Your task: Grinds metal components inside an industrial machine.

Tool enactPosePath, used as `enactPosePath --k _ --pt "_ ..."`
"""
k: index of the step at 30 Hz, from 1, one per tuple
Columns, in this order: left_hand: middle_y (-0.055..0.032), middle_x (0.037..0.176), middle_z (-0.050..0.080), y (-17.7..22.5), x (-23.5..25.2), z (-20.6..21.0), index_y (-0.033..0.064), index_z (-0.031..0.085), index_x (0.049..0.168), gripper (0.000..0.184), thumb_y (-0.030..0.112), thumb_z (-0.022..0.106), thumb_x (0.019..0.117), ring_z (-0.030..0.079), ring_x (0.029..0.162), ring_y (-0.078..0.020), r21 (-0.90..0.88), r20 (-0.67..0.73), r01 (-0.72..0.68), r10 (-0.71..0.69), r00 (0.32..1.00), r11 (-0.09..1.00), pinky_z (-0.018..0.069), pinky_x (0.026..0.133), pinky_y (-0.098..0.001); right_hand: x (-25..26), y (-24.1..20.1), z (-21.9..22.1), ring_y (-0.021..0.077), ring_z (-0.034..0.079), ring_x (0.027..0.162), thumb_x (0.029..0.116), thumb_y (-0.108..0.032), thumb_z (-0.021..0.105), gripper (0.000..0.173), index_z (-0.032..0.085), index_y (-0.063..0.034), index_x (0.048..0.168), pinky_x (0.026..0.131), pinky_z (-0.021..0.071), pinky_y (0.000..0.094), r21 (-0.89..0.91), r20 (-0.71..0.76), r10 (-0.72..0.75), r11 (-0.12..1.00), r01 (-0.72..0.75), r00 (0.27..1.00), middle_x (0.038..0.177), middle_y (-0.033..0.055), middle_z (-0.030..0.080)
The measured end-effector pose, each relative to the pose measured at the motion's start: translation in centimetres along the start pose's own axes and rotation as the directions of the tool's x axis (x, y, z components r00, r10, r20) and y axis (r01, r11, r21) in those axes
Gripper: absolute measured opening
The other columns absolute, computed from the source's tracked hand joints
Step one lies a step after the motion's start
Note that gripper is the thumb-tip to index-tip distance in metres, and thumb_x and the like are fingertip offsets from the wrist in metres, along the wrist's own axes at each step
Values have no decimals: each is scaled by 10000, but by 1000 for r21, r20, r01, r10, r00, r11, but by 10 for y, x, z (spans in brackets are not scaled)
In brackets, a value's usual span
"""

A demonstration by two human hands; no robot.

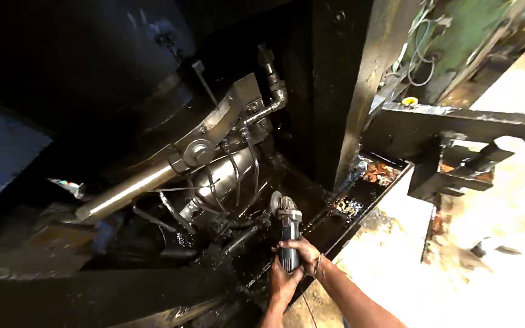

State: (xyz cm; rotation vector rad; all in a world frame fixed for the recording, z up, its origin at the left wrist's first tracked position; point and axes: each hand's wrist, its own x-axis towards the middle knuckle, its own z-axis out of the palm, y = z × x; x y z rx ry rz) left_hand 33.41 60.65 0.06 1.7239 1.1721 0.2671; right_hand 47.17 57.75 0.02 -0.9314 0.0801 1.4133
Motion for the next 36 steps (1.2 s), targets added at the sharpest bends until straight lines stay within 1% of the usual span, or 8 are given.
enactPosePath --k 4,13,15,19,21,26,31,36 --pt "-106 1188 708 1 27 -2 -11 514 1409 843 391 845 746 698 1066 -140 51 62 -8 5 998 999 594 964 -371 29 -10 5 293 748 839 624 -164 881 751 556 -21 1286 739 644 480 -193 -122 -52 981 28 991 971 176 739" --pt "-168 1448 564 20 57 -6 -22 271 1574 985 387 791 845 572 1314 -166 188 112 -18 -3 994 982 466 1131 -342 64 -33 16 221 735 884 635 -219 895 673 635 -96 1243 801 627 476 -593 -155 -273 794 131 950 985 95 742" --pt "-199 1512 498 30 64 -11 -43 247 1579 1022 382 800 831 510 1386 -186 211 105 -52 30 994 976 412 1176 -336 69 -41 21 226 736 899 634 -235 900 689 635 -118 1260 812 624 495 -645 -146 -313 749 150 939 996 91 744" --pt "-237 1534 445 52 74 -16 -65 179 1578 1149 318 872 746 484 1405 -208 217 85 -101 84 993 971 401 1183 -331 69 -64 36 234 728 866 614 -276 914 710 628 -141 1250 775 615 513 -718 -96 -370 669 193 924 966 86 738" --pt "-259 1564 394 57 80 -14 -60 104 1591 1219 266 896 724 463 1424 -227 161 14 -94 93 996 982 391 1190 -343 71 -72 43 207 734 833 603 -298 911 708 635 -153 1239 735 626 486 -719 -32 -406 644 261 913 951 64 745" --pt "-260 1547 411 56 104 -10 -21 97 1592 1193 225 892 737 497 1394 -236 65 -178 -171 180 967 983 430 1166 -374 80 -93 62 180 749 871 624 -227 923 670 647 -136 1228 761 652 418 -540 179 -405 721 433 897 996 46 764" --pt "-256 1408 558 67 114 -18 -41 255 1556 1088 266 896 731 585 1286 -315 233 -313 -195 263 913 953 474 1115 -439 92 -102 81 197 744 830 622 -202 879 612 664 -115 1188 709 643 429 -506 219 -447 708 493 867 965 67 756" --pt "-242 1361 595 66 120 -25 -46 282 1541 1074 279 900 725 619 1239 -307 313 -352 -216 324 878 925 503 1084 -437 100 -102 89 200 746 829 630 -195 873 609 660 -109 1194 709 644 432 -472 265 -461 704 531 847 969 74 757"
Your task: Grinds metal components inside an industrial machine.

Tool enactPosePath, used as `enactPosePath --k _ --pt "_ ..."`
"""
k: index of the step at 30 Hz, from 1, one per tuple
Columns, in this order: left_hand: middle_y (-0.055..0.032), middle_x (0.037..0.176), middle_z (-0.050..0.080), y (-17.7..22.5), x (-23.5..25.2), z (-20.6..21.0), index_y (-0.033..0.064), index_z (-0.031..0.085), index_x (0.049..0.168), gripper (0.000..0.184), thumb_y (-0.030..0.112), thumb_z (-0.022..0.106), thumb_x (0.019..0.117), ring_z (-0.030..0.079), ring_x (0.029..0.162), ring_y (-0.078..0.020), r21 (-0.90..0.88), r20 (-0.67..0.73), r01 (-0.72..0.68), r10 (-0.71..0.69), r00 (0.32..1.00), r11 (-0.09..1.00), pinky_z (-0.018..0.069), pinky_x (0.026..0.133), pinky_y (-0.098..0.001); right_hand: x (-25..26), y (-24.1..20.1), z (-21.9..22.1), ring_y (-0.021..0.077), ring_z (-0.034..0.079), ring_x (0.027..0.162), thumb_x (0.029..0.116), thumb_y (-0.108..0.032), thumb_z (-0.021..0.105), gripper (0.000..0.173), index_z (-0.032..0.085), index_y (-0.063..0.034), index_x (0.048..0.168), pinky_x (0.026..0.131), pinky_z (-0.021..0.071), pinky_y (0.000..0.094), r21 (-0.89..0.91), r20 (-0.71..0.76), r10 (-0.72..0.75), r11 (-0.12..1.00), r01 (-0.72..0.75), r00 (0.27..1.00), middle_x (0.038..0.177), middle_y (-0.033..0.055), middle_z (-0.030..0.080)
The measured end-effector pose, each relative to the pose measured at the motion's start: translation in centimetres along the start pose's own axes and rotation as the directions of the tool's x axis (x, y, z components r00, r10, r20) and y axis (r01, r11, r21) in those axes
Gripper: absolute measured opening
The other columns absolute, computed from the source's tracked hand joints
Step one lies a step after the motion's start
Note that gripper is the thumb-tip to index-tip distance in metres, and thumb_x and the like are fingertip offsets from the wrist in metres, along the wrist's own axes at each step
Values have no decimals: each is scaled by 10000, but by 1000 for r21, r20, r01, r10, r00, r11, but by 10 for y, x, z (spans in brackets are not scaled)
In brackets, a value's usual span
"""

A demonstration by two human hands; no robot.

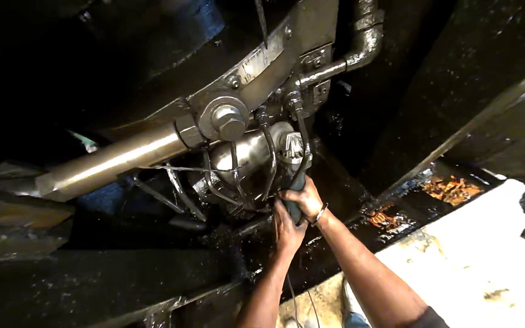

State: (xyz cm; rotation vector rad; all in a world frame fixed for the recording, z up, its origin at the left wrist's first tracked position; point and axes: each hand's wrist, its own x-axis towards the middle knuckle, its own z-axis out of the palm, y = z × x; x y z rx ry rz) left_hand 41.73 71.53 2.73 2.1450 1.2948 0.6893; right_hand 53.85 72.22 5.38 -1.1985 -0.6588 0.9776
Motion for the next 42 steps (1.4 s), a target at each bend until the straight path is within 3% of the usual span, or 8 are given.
enactPosePath --k 6,11,18,32,37,42 --pt "-244 1435 549 -4 5 -6 -65 294 1545 1037 306 872 768 590 1294 -305 81 -24 -80 82 996 994 485 1111 -418 4 5 5 246 740 850 662 -169 853 567 655 -65 1183 720 634 449 197 40 -45 980 36 998 983 129 747" --pt "-226 1391 583 -1 10 -8 -61 360 1505 971 308 869 765 621 1250 -286 120 -77 -115 124 989 986 519 1070 -404 9 0 8 232 736 819 667 -130 829 519 657 -53 1151 706 628 428 256 40 -66 965 54 997 950 130 744" --pt "-238 1424 562 1 15 -8 -64 355 1517 974 301 859 767 596 1289 -316 163 -93 -102 119 989 981 498 1093 -424 15 0 8 210 734 849 695 -145 838 496 666 -64 1153 746 628 417 305 65 -121 947 96 991 966 119 746" --pt "-197 1344 618 13 16 -9 -27 439 1472 903 298 871 750 644 1205 -290 278 -177 -62 115 977 958 547 1018 -418 19 -3 8 169 721 776 699 -114 796 358 698 -87 1043 707 618 373 490 122 -123 871 48 985 891 89 743" --pt "-185 1350 616 16 16 -9 -9 450 1474 881 314 863 766 635 1220 -275 285 -164 -35 84 983 958 538 1034 -406 21 -2 5 172 726 799 684 -133 811 427 677 -81 1086 716 623 377 490 117 -107 871 36 987 914 92 742" --pt "-184 1336 620 15 15 -7 -11 458 1464 878 296 871 753 650 1189 -274 306 -182 -37 97 978 951 564 991 -403 21 1 5 167 721 770 681 -112 798 389 683 -87 1052 693 619 373 516 133 -105 856 22 986 886 86 737"
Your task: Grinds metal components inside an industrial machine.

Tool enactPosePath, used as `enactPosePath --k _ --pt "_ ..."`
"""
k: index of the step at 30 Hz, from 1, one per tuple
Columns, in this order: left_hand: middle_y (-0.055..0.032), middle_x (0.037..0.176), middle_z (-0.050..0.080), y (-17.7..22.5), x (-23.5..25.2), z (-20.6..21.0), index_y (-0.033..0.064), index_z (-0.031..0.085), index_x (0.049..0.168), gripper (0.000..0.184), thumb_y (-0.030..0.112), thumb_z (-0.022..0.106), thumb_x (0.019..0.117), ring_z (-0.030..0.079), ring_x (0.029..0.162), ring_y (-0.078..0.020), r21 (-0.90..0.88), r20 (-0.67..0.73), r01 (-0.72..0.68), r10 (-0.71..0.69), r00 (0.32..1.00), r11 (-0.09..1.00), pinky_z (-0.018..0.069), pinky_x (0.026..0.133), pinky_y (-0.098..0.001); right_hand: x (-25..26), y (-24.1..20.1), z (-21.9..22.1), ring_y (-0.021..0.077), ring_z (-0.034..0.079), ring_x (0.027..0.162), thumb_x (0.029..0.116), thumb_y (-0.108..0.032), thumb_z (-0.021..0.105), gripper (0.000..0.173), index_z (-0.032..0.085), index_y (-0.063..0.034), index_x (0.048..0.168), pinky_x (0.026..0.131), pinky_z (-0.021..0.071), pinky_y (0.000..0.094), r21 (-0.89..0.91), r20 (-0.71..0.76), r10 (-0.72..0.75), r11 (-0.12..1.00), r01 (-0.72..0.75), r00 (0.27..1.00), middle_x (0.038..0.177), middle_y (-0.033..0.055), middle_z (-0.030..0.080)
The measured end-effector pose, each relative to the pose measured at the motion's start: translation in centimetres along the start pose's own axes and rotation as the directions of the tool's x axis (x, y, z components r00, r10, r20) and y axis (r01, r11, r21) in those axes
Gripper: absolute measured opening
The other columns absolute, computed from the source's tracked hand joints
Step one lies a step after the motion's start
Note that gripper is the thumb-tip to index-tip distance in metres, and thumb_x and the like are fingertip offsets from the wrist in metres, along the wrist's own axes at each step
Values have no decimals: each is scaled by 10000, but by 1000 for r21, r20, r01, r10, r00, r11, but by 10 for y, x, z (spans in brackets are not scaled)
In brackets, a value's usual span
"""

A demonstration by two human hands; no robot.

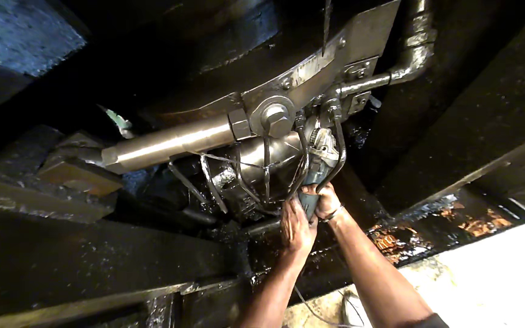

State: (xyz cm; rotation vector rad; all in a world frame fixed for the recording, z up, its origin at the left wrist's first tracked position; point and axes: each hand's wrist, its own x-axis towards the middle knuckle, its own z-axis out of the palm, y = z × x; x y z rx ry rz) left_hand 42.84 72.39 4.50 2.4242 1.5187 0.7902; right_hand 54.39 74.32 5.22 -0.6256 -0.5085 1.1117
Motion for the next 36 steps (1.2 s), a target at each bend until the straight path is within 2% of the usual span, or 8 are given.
enactPosePath --k 5,11,18,25,29,33,36 --pt "-196 1362 608 0 1 -2 -16 436 1486 877 271 847 766 631 1224 -300 -3 43 10 -9 999 1000 540 1031 -421 0 1 0 159 720 773 657 -144 815 460 657 -89 1086 696 622 374 -4 -42 0 1000 0 999 880 71 731" --pt "-188 1335 624 -1 1 0 -18 459 1468 864 288 855 764 645 1200 -286 21 -3 -10 10 1000 1000 556 1005 -407 0 -1 3 171 724 777 669 -126 818 421 677 -88 1063 701 623 376 17 -24 4 1000 -3 1000 891 84 737" --pt "-186 1360 607 -2 3 1 -16 429 1485 890 256 860 755 640 1211 -284 -34 9 -5 5 1000 999 563 996 -410 2 0 3 172 727 799 662 -151 844 494 662 -86 1116 722 628 378 -17 -40 -1 1000 0 999 916 86 739" --pt "-229 1407 570 -7 3 4 -52 375 1508 938 287 860 780 603 1278 -303 -80 55 3 2 998 997 517 1068 -409 0 -3 8 171 728 804 671 -125 818 449 679 -79 1095 721 625 384 -140 -66 -18 990 9 998 920 87 747" --pt "-212 1410 574 -9 5 5 -47 371 1514 937 311 848 792 601 1283 -282 -97 61 -19 25 998 995 516 1074 -401 1 -2 6 179 726 804 691 -136 805 423 687 -78 1093 717 621 385 -176 -63 -35 984 24 997 925 93 746" --pt "-223 1433 553 -11 7 5 -49 335 1530 980 317 856 785 583 1304 -291 -146 122 15 3 993 989 497 1095 -410 1 -3 6 197 737 863 700 -161 833 471 683 -81 1139 753 632 410 -273 -92 -48 962 22 995 978 100 750" --pt "-236 1424 557 -11 9 0 -61 329 1524 1004 355 867 786 594 1288 -311 -143 198 65 -36 979 988 502 1085 -429 0 -2 10 189 739 852 655 -213 854 535 682 -98 1149 729 633 413 -358 -171 -27 933 -36 985 969 81 753"
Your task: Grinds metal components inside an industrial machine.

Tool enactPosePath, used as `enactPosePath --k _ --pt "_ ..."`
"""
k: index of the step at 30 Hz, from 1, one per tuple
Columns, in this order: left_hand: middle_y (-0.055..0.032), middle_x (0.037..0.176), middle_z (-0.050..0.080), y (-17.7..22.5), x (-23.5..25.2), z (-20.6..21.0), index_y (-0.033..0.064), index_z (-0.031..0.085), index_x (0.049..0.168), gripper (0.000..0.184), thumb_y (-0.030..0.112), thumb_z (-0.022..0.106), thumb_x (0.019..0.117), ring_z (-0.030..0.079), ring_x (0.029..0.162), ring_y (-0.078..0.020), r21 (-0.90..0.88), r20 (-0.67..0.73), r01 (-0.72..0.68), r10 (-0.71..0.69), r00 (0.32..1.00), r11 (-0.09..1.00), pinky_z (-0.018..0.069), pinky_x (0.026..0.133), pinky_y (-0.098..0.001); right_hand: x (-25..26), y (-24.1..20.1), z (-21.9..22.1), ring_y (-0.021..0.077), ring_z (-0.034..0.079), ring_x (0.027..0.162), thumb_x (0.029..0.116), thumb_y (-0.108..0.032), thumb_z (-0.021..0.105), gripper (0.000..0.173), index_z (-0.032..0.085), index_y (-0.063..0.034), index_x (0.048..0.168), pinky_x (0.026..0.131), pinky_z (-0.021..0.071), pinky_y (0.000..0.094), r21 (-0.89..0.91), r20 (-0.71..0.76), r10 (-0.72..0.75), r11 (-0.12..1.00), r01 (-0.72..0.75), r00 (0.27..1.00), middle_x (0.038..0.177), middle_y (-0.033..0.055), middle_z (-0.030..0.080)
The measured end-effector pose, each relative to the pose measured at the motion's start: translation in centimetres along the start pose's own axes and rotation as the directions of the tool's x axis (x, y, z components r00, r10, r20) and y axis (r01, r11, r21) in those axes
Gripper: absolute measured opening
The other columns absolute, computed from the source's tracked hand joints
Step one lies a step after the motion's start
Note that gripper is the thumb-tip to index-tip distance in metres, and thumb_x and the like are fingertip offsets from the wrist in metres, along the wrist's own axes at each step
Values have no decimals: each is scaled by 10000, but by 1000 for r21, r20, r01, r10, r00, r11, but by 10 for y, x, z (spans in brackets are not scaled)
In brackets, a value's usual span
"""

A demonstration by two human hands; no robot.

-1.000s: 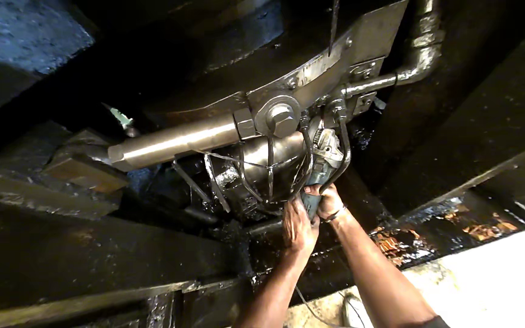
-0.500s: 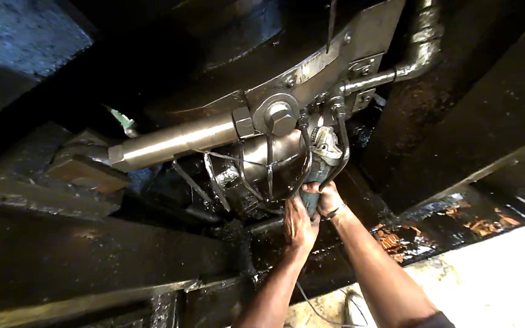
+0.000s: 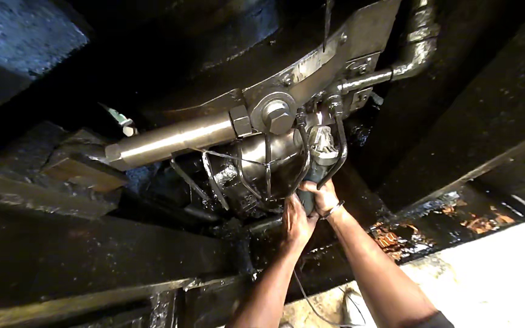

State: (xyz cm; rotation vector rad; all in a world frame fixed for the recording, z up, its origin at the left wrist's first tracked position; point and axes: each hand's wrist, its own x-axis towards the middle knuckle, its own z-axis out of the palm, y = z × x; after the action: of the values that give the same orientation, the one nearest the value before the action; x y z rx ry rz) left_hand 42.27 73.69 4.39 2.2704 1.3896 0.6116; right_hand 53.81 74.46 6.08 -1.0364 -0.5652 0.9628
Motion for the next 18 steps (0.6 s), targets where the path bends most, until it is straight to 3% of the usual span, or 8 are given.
enactPosePath --k 5,14,18 --pt "-215 1362 610 0 3 -2 -44 370 1505 970 303 882 759 634 1233 -303 6 -10 10 -10 1000 1000 524 1058 -438 -2 -1 8 188 733 804 638 -217 847 549 673 -111 1148 677 625 415 -110 -71 -1 994 -7 998 939 73 747" --pt "-200 1268 659 -1 10 -1 -42 405 1474 960 328 898 739 690 1114 -295 30 -3 -11 11 1000 999 580 958 -453 0 -3 10 152 739 820 647 -299 867 548 689 -167 1148 691 632 411 -384 -135 -93 923 34 986 948 17 757" --pt "-198 1255 662 -3 12 -2 -29 407 1468 962 338 909 734 684 1122 -302 10 35 3 -3 999 1000 571 968 -463 0 1 10 150 731 858 642 -327 877 624 665 -185 1211 720 622 434 -463 -165 -98 886 11 981 983 21 748"
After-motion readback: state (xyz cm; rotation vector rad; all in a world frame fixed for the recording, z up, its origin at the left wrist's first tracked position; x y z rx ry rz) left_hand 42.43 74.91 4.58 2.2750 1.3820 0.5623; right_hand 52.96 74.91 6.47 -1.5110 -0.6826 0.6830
